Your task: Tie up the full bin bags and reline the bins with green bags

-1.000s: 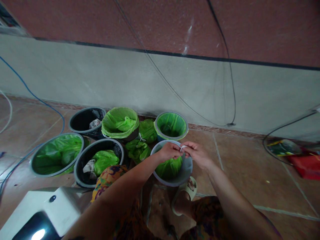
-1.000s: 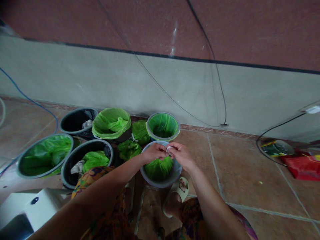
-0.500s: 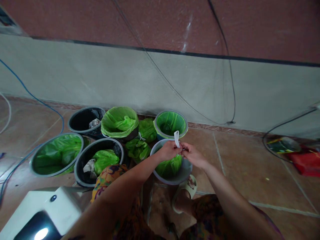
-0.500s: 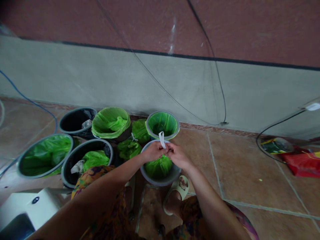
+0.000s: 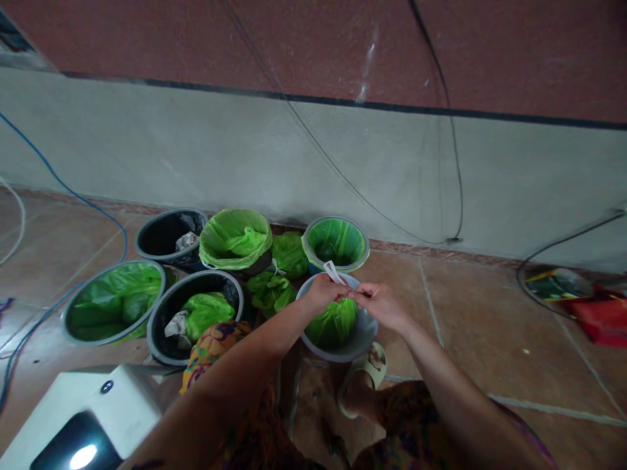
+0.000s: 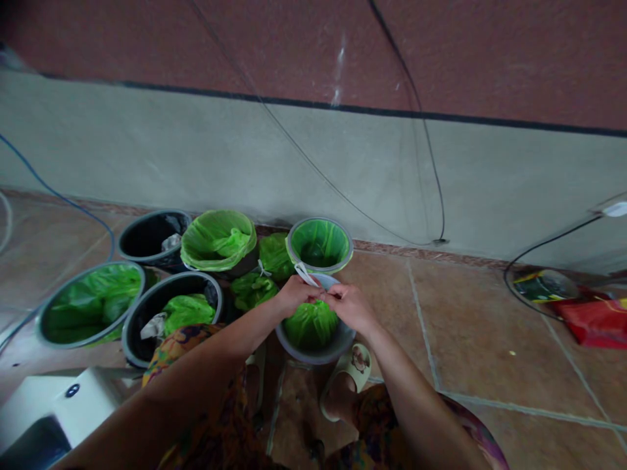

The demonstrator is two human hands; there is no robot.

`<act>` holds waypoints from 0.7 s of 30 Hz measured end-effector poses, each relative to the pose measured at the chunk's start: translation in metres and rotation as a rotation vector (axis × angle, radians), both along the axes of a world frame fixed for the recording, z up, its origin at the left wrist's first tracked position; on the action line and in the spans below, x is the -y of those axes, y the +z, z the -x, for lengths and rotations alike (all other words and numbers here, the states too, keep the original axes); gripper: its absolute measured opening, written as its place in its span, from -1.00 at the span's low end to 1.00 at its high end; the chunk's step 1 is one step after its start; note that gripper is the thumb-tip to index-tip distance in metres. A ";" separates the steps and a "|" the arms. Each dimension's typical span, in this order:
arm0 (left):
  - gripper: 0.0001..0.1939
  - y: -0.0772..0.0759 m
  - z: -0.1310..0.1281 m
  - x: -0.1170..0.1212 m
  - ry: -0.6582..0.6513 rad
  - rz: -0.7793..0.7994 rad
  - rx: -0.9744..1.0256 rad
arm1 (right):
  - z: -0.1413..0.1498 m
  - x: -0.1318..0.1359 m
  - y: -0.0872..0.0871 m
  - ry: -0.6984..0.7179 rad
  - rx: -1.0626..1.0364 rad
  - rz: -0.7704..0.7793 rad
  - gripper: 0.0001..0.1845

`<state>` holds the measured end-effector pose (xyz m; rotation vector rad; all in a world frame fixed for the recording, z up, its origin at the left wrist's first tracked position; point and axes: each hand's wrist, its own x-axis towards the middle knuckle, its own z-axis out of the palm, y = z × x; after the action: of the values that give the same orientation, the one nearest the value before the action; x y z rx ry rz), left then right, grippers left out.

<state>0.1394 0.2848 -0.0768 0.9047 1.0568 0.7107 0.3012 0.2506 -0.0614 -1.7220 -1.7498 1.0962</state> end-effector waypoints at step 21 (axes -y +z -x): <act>-0.86 -0.017 -0.003 -0.001 -0.074 -0.513 -0.219 | -0.004 -0.006 -0.023 -0.045 -0.165 0.133 -0.70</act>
<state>0.1421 0.2856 -0.0936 1.4827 1.0420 0.8519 0.3054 0.2565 -0.0845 -1.6852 -1.5620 1.3217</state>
